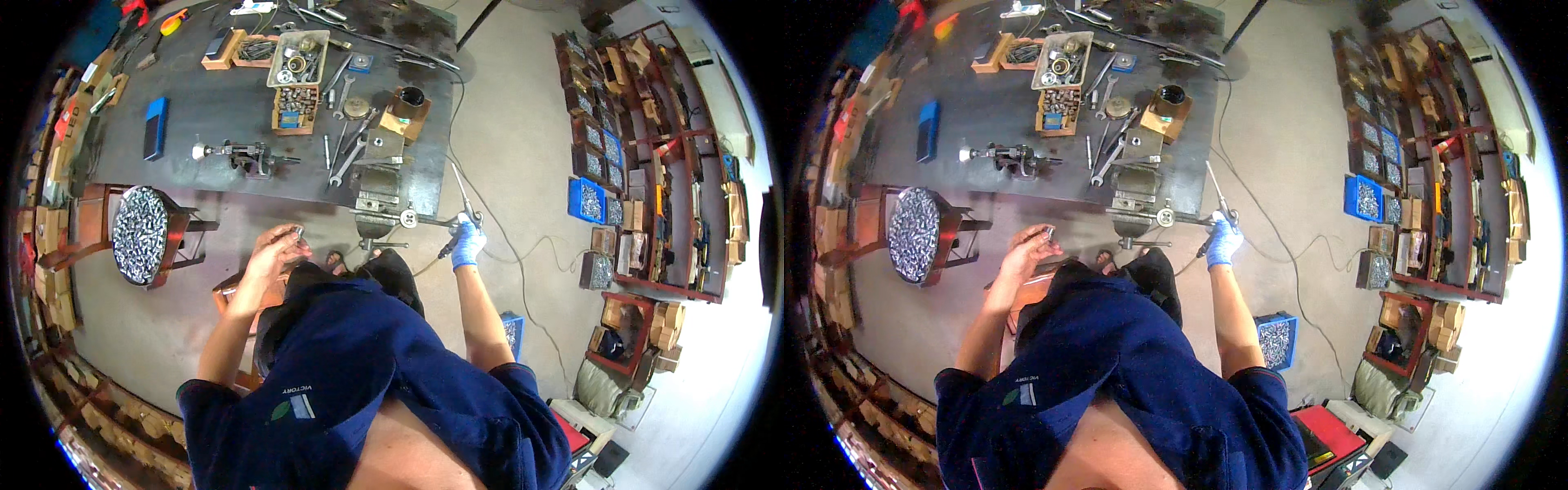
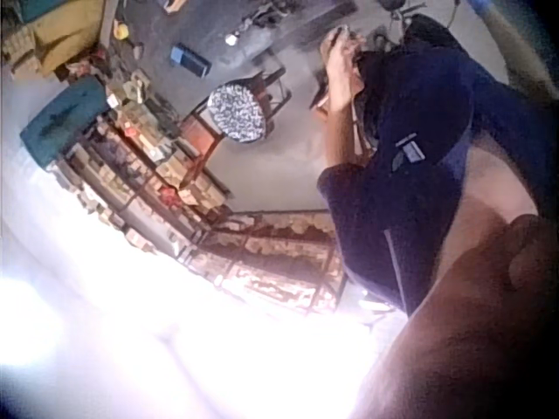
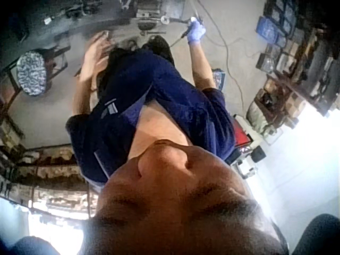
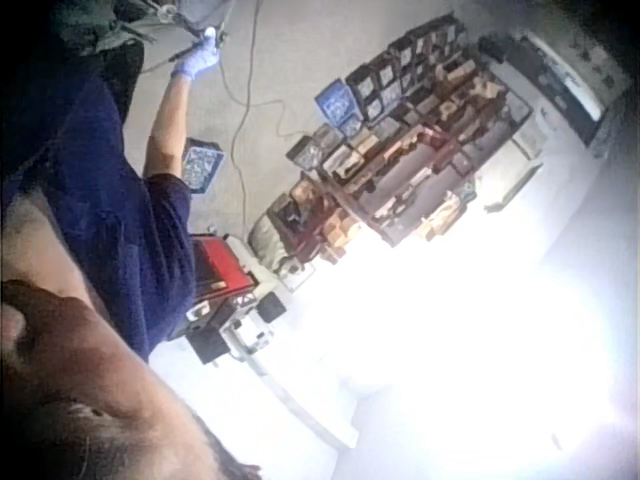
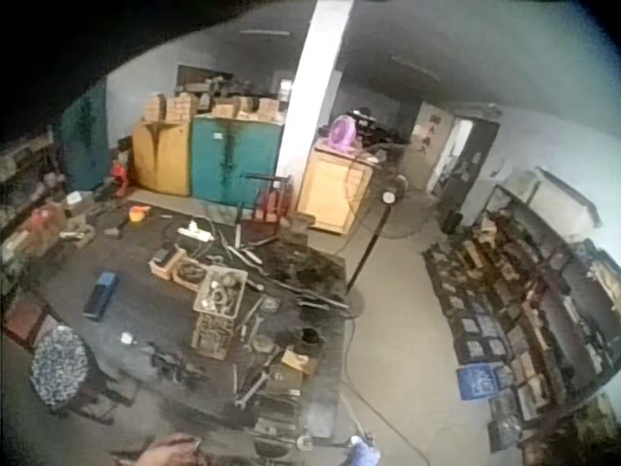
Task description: The person uses a die and handle to create threads on a metal rod held in a vise, turning the handle repeatedly and periodically wiping the rod.
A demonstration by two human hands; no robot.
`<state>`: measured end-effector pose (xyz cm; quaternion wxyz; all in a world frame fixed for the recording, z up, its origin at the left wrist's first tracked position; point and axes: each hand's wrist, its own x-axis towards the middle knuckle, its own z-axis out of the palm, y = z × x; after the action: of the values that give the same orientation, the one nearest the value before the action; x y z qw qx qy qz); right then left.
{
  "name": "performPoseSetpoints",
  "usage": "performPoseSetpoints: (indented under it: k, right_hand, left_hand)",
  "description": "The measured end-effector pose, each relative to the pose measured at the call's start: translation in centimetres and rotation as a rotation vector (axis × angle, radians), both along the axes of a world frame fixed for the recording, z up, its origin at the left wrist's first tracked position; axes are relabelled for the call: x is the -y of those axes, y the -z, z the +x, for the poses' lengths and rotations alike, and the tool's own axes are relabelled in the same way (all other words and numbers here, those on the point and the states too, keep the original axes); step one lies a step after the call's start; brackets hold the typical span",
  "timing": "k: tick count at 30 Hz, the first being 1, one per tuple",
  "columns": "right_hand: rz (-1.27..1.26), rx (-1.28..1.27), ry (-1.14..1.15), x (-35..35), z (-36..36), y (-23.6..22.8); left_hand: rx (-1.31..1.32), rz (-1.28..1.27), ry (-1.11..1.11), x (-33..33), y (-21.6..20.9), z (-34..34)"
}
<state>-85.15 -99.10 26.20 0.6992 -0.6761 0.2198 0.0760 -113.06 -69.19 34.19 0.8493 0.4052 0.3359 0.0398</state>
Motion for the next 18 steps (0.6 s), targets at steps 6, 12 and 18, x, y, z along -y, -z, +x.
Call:
performPoseSetpoints:
  k: [6,12,18]
  right_hand:
    - [-0.251,0.134,0.000,-0.3,1.5,2.0]
    - [-0.487,0.175,-0.135,2.5,-1.3,9.1]
    - [-0.269,0.233,-0.388,1.2,-3.8,6.3]
  left_hand:
    - [0.041,0.135,-0.127,-2.0,-1.0,-0.9]
    - [-0.011,0.257,-0.307,-4.8,-1.8,-5.1]
    - [-0.100,0.190,-0.507,-10.7,0.6,-8.0]
